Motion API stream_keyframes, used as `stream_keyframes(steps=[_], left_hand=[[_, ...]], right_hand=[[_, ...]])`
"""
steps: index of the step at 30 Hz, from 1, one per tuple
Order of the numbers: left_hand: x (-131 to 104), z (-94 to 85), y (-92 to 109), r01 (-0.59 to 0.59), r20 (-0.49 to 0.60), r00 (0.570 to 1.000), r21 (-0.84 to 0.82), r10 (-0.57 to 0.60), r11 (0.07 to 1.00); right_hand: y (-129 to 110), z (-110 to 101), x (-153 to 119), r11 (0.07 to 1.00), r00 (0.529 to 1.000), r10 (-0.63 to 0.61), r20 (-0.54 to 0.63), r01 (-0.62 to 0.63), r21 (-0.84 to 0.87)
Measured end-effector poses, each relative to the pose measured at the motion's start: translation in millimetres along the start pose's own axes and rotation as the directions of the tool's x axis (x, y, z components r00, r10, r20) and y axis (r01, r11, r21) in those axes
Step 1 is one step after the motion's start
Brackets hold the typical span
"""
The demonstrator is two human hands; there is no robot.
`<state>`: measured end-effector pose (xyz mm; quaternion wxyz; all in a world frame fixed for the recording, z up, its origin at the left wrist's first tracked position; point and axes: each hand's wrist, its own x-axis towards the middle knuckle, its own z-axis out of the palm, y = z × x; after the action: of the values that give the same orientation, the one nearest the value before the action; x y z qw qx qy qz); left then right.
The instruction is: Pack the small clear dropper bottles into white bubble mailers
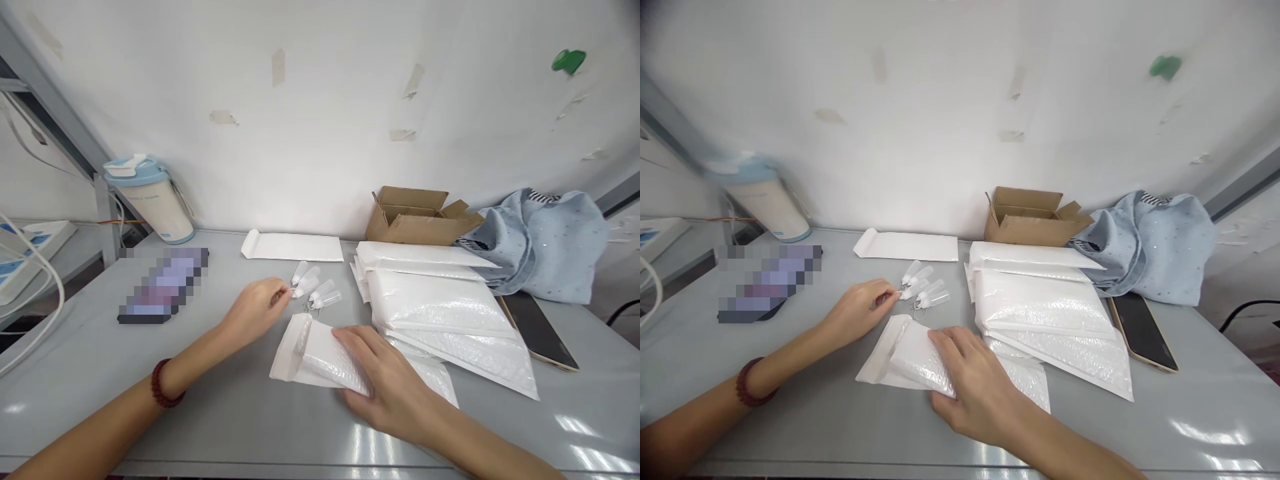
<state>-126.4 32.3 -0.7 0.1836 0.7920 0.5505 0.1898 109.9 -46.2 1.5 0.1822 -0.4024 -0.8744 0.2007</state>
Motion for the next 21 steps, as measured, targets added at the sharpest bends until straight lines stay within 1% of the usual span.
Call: stream_keyframes(steps=[2, 4, 6, 8, 11, 13, 16, 19, 21], left_hand=[[0.1, -13.3, -0.4, 0.031, -0.016, 0.999, -0.102, -0.032, 0.994], [-0.8, -30.0, -2.0, 0.038, 0.007, 0.999, -0.182, -0.037, 0.983], [-3.4, -47.2, -4.6, 0.015, 0.061, 0.998, -0.196, -0.003, 0.98], [-7.4, -62.0, -7.4, -0.011, 0.137, 0.99, -0.177, 0.036, 0.984], [-15.0, -76.5, -10.5, -0.053, 0.253, 0.963, -0.174, 0.096, 0.983], [-19.3, -80.5, -10.6, -0.091, 0.314, 0.939, -0.178, 0.144, 0.98], [-22.8, -78.4, -7.7, -0.136, 0.369, 0.912, -0.14, 0.179, 0.981], [-23.0, -66.6, -2.4, -0.189, 0.398, 0.893, -0.091, 0.21, 0.978], [-22.7, -54.0, 1.7, -0.235, 0.38, 0.89, -0.094, 0.253, 0.967]], right_hand=[[1.2, 0.0, 0.0, 1.0, 1.0, 0.019, -0.013, -0.019, -0.004], [2.3, 0.6, 0.1, 0.999, 0.999, 0.038, -0.031, -0.039, -0.015], [3.2, 1.6, 0.6, 0.998, 0.997, 0.06, -0.048, -0.061, -0.027], [3.8, 2.5, 1.3, 0.996, 0.995, 0.082, -0.059, -0.084, -0.034], [4.7, 3.5, 2.5, 0.992, 0.991, 0.114, -0.064, -0.117, -0.039], [5.4, 4.1, 3.2, 0.99, 0.99, 0.127, -0.068, -0.13, -0.045], [6.7, 5.1, 3.5, 0.99, 0.989, 0.128, -0.077, -0.132, -0.049], [6.9, 5.8, 3.1, 0.992, 0.99, 0.115, -0.08, -0.12, -0.051], [6.3, 6.0, 2.8, 0.994, 0.993, 0.094, -0.078, -0.098, -0.053]])
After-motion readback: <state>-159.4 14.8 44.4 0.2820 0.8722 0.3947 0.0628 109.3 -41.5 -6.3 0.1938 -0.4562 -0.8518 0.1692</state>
